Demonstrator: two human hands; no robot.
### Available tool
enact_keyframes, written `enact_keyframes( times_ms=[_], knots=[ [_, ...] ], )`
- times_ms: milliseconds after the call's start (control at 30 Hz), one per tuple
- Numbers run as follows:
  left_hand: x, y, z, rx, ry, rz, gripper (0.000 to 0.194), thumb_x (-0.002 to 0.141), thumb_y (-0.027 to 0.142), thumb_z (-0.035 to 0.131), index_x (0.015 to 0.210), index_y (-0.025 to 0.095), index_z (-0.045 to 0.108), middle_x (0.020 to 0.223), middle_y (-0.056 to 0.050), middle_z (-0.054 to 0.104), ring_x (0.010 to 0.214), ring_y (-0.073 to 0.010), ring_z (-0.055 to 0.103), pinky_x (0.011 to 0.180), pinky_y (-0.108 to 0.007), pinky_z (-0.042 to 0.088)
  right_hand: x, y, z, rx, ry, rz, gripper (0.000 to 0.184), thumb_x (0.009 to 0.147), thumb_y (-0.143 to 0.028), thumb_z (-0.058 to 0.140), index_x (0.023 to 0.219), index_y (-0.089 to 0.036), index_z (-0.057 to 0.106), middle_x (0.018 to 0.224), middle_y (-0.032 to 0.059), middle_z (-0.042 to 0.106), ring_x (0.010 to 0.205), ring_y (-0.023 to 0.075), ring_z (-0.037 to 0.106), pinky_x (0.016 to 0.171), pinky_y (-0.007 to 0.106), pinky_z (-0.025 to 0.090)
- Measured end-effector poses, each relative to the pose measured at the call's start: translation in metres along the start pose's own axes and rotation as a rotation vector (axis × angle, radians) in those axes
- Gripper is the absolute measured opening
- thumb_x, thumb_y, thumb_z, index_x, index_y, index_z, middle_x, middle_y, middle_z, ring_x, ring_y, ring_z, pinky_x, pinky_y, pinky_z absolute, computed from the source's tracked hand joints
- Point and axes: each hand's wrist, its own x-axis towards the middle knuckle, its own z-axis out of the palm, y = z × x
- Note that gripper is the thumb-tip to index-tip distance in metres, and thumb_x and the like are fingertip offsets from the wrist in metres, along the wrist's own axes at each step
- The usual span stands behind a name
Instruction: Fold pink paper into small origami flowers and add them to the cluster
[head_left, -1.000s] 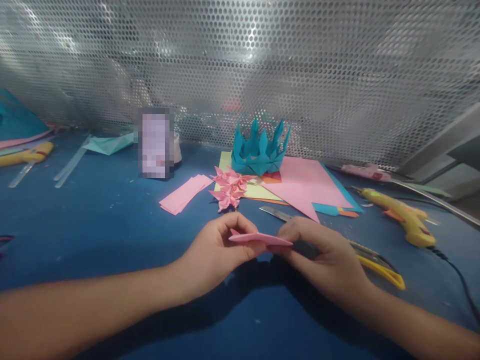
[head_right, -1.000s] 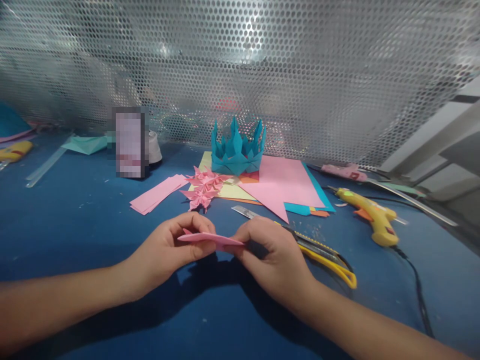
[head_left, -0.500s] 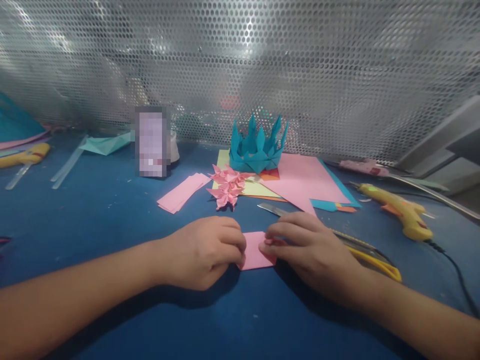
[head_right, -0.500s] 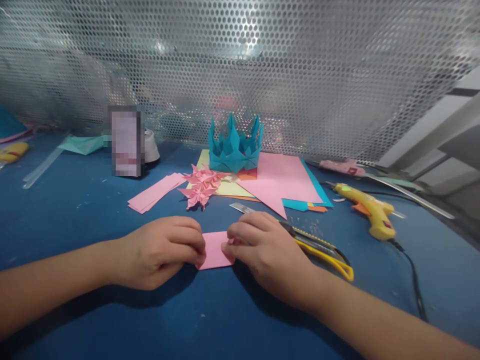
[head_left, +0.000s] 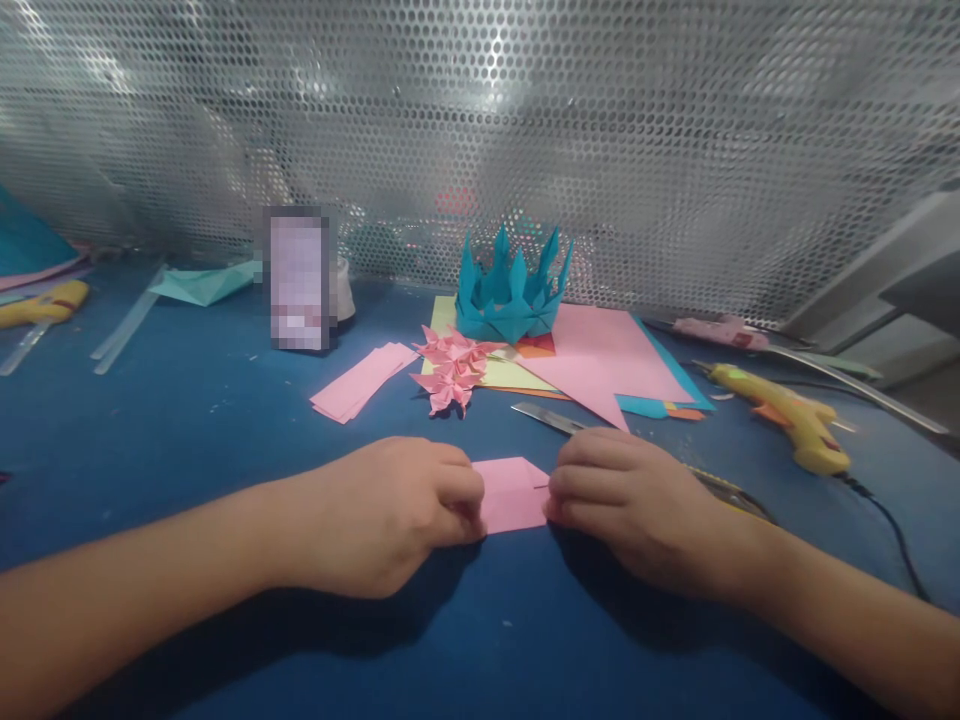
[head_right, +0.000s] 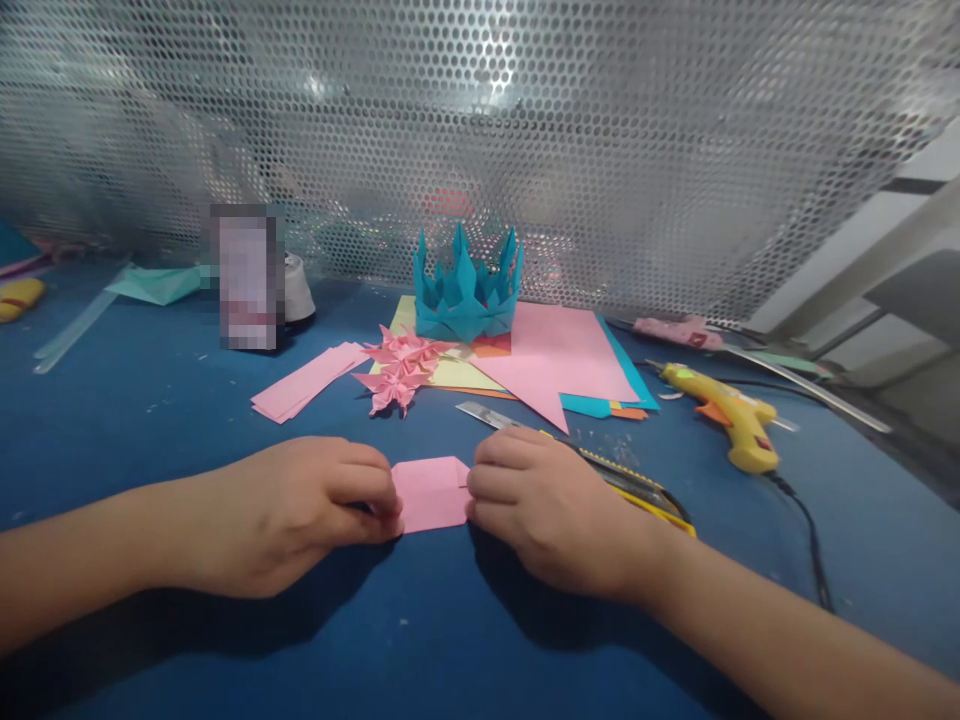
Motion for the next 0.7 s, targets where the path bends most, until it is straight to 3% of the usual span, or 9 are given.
enact_keyframes(
  times_ms=[200,500,700],
  knots=[
    [0.000,0.001,-0.006,-0.012,0.018,-0.038,0.030,0.075,0.003,0.047,0.091,0.018,0.067,0.079,-0.005,0.065,0.073,-0.0183,0.056,0.064,-0.032,0.043,-0.002,0.007,0.006,-0.005,0.093,0.012,0.034,0.086,-0.002,0.034,0.073,-0.018,0.061,0.070,0.0036,0.065,0.072,0.0183,0.049,0.069,0.032,0.041],
    [-0.002,0.001,-0.005,0.029,0.083,-0.049,0.028,0.074,0.003,0.046,0.084,0.019,0.067,0.075,-0.003,0.064,0.067,-0.0169,0.054,0.058,-0.031,0.040,0.000,0.002,0.010,-0.039,0.218,0.034,0.032,0.082,0.000,0.035,0.078,-0.019,0.060,0.088,0.0037,0.069,0.083,0.0165,0.059,0.082,0.032,0.047],
    [0.005,0.004,0.003,0.003,0.158,-0.095,0.022,0.070,0.001,0.047,0.077,0.013,0.064,0.089,-0.008,0.062,0.078,-0.0189,0.054,0.068,-0.032,0.045,-0.002,-0.001,0.007,-0.084,0.282,0.059,0.027,0.078,0.000,0.038,0.078,-0.018,0.058,0.083,0.0059,0.067,0.079,0.0175,0.059,0.077,0.032,0.051]
  ],
)
